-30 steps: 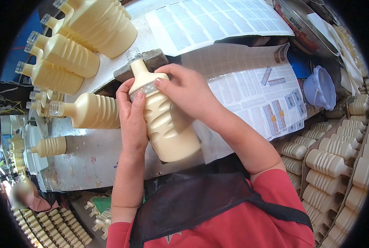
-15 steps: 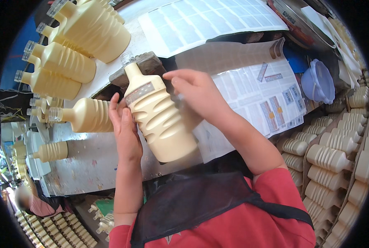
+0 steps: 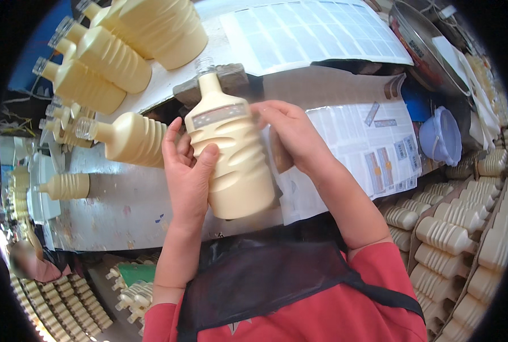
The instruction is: The person repeatedly picks up cream-colored plastic bottles, applies rectangular labels to their bodies, and smooths them into place. The person also applies smaller neck labels to some bottles. Finished bottles are set aside on the table.
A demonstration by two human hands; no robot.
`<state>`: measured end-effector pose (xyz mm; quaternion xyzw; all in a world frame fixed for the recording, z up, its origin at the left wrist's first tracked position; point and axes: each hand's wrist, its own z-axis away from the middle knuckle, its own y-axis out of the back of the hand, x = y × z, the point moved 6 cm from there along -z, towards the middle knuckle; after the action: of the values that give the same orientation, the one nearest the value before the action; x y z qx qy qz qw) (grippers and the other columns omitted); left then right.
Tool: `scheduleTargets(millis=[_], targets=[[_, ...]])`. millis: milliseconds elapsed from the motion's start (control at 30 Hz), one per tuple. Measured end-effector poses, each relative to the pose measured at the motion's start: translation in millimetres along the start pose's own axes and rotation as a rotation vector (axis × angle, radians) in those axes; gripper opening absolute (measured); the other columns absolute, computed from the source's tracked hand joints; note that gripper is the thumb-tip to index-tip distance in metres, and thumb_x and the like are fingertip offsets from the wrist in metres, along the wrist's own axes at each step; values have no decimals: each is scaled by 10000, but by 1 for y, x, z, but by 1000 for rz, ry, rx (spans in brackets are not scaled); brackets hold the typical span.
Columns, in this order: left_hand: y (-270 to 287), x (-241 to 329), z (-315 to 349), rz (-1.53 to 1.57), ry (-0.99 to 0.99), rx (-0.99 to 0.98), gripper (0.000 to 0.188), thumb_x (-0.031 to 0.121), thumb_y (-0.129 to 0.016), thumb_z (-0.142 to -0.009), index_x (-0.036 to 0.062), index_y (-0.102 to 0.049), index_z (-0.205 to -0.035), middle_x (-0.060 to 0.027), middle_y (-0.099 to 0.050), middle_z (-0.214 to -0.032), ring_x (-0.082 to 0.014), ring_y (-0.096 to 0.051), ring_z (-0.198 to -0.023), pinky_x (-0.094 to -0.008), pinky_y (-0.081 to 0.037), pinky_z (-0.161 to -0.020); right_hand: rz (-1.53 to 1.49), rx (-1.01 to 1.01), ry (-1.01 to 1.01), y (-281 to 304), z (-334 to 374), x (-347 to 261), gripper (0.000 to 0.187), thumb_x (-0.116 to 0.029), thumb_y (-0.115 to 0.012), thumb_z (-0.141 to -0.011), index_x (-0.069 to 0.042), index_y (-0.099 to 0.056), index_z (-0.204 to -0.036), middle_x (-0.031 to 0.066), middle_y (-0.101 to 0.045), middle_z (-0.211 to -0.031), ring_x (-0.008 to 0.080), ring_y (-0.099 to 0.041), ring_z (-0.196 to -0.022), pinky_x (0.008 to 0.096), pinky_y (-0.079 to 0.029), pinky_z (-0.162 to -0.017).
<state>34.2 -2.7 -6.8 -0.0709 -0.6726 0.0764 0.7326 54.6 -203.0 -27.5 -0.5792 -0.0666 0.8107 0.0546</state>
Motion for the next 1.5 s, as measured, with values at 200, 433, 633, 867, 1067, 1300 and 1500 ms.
scheduleTargets(millis=[200,433,633,867,1067,1300,1500], targets=[[6,-4,-6,-105,-46,-58,775,95,-742,-911,8,-292,-1536,-172,-524,-1380,-217,-553,-1239,-348,-481,-1060,477,125,271,-16,-4,-33,486,-368,-752,-891,-7,-680,-1208,10,-602,-839,107,-567,-775,260,-463,-702],[14,5,-24,-13,-113,18,560,217,-695,-945,-18,-486,-1407,-148,-567,-1273,-212,-566,-1155,-369,-499,-994,814,192,297,-44,-7,-63,600,-498,-801,-780,-2,-700,-1104,59,-599,-739,167,-580,-680,335,-472,-635],[17,-3,-39,-173,-118,38,280,179,-684,-983,18,-629,-1205,-29,-595,-1073,-103,-545,-948,-269,-485,-870,877,245,300,-47,-8,-62,577,-481,-804,-767,1,-696,-1066,82,-613,-726,190,-595,-676,354,-482,-640],[17,-7,-41,-180,-143,32,254,151,-686,-998,25,-619,-1208,-8,-605,-1026,-69,-538,-904,-235,-489,-832,868,244,289,-46,-9,-60,551,-454,-807,-764,-4,-697,-1061,59,-592,-715,170,-571,-661,340,-469,-628],[19,-11,-40,-56,-67,29,364,182,-711,-938,4,-618,-1241,-97,-579,-1207,-183,-585,-1100,-338,-486,-987,855,247,304,-49,-8,-61,557,-464,-808,-768,-4,-698,-1062,47,-582,-715,158,-553,-654,333,-455,-615],[13,-14,-13,126,-4,-109,653,128,-660,-952,-2,-329,-1500,-196,-454,-1447,-254,-516,-1312,-389,-442,-1104,861,240,297,-51,-5,-63,500,-425,-828,-786,-28,-704,-1064,-14,-487,-705,103,-473,-650,287,-396,-590],[9,-21,-7,101,-21,-108,691,154,-690,-935,-22,-323,-1493,-211,-450,-1468,-289,-455,-1379,-404,-359,-1174,969,287,291,-58,-2,-68,577,-475,-805,-757,1,-699,-1067,91,-636,-730,187,-605,-655,346,-496,-632]])
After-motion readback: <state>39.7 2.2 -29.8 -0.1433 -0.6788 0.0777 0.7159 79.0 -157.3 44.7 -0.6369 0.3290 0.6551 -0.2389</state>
